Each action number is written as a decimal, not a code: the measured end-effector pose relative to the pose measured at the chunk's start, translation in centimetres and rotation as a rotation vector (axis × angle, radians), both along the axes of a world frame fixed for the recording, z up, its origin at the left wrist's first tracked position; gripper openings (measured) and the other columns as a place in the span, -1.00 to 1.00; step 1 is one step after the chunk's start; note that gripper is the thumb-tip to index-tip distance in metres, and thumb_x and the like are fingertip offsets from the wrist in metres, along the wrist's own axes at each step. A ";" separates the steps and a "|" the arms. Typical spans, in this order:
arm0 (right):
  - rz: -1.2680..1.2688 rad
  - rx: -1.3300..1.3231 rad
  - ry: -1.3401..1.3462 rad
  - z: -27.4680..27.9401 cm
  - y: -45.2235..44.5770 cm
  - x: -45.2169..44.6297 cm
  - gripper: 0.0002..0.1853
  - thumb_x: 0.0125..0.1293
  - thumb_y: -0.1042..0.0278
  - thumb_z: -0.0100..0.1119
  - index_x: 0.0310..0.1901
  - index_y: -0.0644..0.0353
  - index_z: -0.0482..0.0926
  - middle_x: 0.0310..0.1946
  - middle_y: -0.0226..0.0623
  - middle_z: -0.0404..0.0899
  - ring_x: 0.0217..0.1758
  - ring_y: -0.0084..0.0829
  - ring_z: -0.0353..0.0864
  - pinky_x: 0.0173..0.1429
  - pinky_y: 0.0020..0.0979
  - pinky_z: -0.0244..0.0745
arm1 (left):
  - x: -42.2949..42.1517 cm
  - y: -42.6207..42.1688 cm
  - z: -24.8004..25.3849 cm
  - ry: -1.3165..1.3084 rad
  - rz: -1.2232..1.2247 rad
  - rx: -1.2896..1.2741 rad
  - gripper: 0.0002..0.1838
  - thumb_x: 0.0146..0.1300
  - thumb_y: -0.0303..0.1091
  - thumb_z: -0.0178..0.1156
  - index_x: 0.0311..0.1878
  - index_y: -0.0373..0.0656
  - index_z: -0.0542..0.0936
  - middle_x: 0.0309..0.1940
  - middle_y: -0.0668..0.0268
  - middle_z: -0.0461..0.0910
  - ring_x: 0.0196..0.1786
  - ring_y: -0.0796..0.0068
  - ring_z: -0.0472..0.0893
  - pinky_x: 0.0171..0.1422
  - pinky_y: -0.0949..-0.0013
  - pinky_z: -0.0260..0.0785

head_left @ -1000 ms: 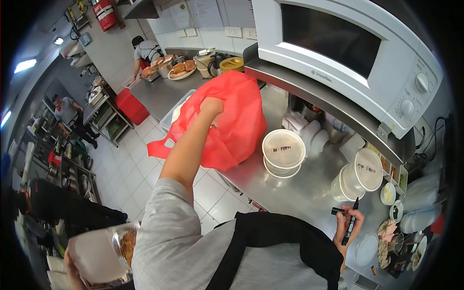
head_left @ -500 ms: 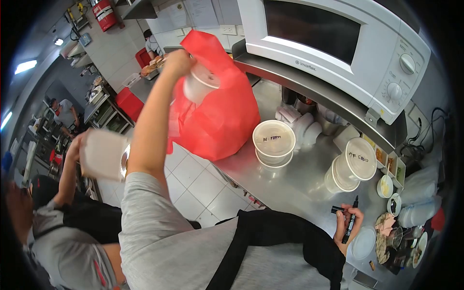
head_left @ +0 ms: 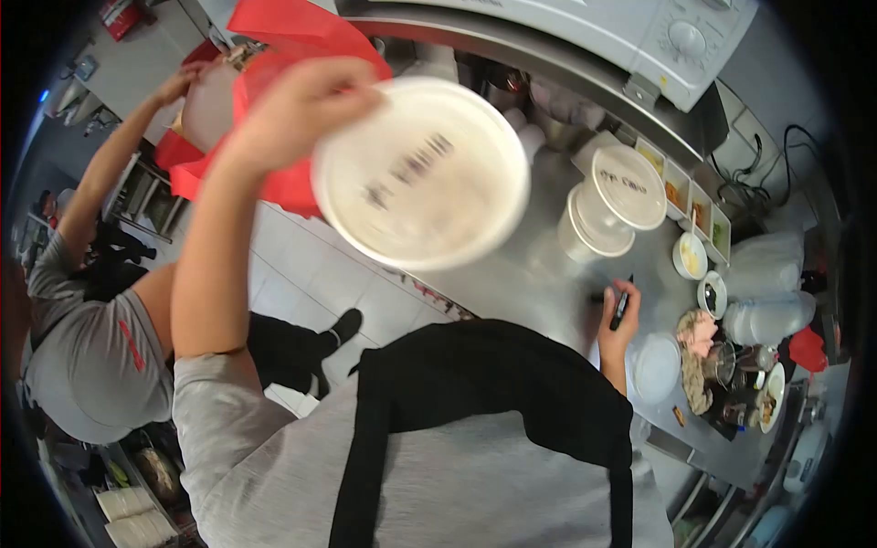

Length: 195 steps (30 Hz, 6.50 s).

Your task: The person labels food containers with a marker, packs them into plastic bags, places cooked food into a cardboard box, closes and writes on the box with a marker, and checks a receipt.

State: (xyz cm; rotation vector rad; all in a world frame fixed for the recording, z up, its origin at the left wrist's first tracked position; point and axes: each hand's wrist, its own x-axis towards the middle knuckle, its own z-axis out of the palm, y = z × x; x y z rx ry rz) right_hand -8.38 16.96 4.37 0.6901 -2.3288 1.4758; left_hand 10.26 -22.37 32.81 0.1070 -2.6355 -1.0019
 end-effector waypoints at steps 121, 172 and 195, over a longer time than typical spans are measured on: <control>0.606 -0.588 -0.523 10.2 8.7 2.2 -0.55 0.32 0.12 -0.08 -0.25 0.48 0.51 -0.44 -0.16 0.49 -0.53 -0.53 0.30 -0.29 -0.43 0.30 | -7.8 27.8 -20.6 -0.159 -0.333 1.345 -0.69 0.35 -0.44 0.00 0.14 -0.16 0.38 -0.16 0.32 0.52 -0.11 0.59 0.52 -0.01 0.46 0.41; 0.246 -0.050 -0.812 3.1 -3.0 1.8 -0.85 0.25 0.39 0.11 -0.45 0.16 0.42 -0.53 -0.50 0.39 -0.53 -0.69 0.35 -0.51 -0.60 0.33 | 6.3 -15.4 -3.3 0.153 0.499 -0.873 -0.55 -0.05 -0.34 0.32 0.00 0.01 0.56 0.39 0.10 0.06 0.38 -0.07 0.08 0.43 0.10 0.03; 0.937 -0.194 -0.261 25.3 -47.4 7.8 -0.85 0.32 0.37 0.07 -0.35 0.18 0.34 -0.50 -0.59 0.32 -0.48 -0.80 0.21 -0.43 -0.66 0.14 | -2.5 -36.9 -7.8 -0.154 -0.214 0.203 -0.25 -0.02 -0.35 0.31 0.31 0.00 0.30 0.12 0.06 0.44 0.23 0.15 0.39 0.29 0.25 0.26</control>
